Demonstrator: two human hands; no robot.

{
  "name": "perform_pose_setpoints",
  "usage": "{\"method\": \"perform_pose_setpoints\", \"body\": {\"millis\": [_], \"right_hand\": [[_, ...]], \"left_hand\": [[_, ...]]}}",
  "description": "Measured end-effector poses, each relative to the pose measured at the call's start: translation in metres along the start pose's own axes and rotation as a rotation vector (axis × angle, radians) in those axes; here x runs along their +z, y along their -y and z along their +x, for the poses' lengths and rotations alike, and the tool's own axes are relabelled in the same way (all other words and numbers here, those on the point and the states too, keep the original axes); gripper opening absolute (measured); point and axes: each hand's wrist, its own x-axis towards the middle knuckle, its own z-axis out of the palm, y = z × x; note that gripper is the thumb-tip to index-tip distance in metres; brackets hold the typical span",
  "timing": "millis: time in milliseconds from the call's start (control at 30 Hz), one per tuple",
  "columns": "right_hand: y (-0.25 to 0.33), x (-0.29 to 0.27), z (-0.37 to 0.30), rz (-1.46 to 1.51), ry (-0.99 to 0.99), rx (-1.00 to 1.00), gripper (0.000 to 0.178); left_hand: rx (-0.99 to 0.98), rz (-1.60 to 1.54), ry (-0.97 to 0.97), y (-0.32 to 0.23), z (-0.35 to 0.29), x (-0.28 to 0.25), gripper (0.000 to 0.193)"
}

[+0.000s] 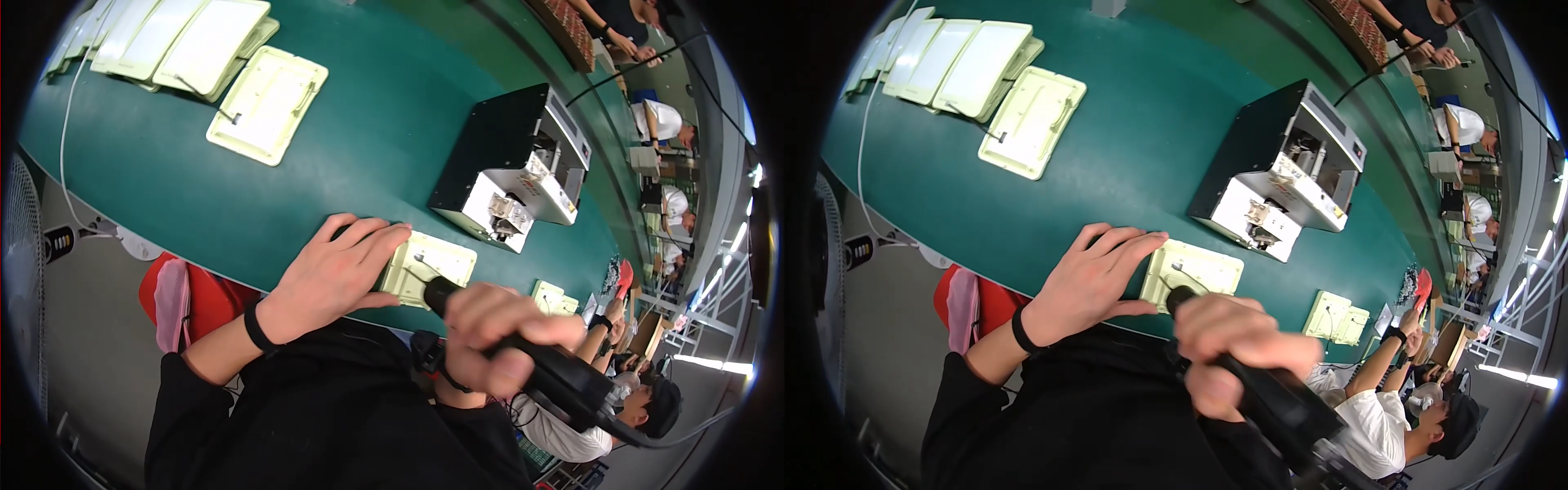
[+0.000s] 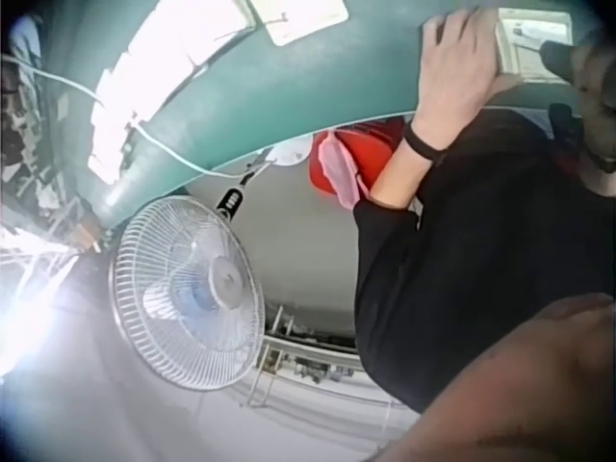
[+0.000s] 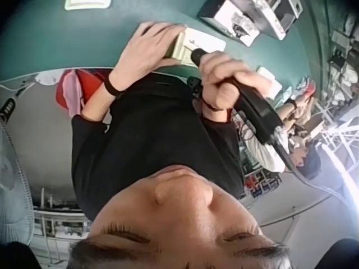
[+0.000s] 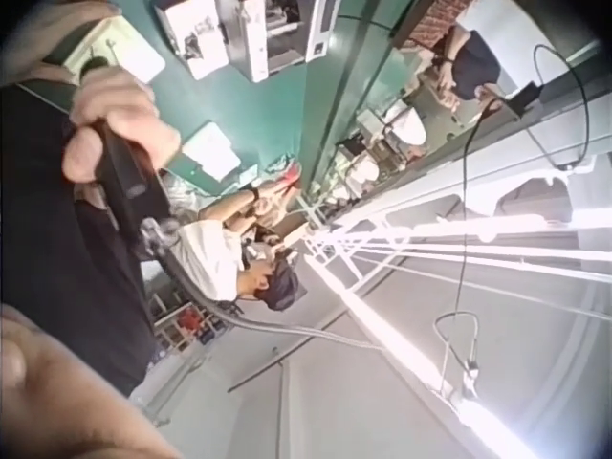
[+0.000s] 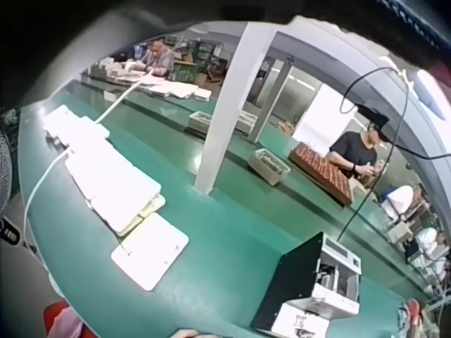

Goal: Assembling electronic components by attaching wires to plastic covers using an electric screwdriver.

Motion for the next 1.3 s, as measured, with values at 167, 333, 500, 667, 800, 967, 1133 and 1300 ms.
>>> {"method": "perform_pose_setpoints", "body": {"millis": [167,333,500,667,800,967,1133,1300], "right_hand": [[0.019,-0.036,0.052,-0.108,-0.202,-0.171,0.017],[0.0,-0.045,0.07,-0.21,-0.348,-0.112,0.014],[0.016,-0.052,0.043,-0.154,-0.337,-0.024,0.03],[0.044,-0.058,-0.006,-0.015,-0.109,-0.013,0.032],[0.034,-0.053,-0.031,-0.039,-0.042,-0.009,0.029],[0.022,-0.054,-0.037,-0.09,-0.077,-0.013,0.03],[0.01,-0.051,-0.042,-0.106,-0.115,-0.005,0.031],[0.013,-0.06,-0.042,-0.07,-0.067,-0.013,0.031]], "left_hand": [[-0.006,0.009,0.035,-0.005,-0.001,-0.002,0.088],[-0.039,0.009,0.043,-0.003,0.002,-0.001,0.091],[-0.068,0.03,0.008,-0.001,0.002,0.0,0.086],[-0.073,0.038,0.021,-0.002,0.003,-0.001,0.084],[-0.075,0.044,0.025,-0.004,0.004,0.0,0.082],[-0.086,0.048,0.025,-0.005,0.004,0.001,0.081],[-0.085,0.049,0.022,-0.004,0.006,0.002,0.081],[-0.084,0.066,0.045,-0.005,0.006,0.0,0.08]]}}
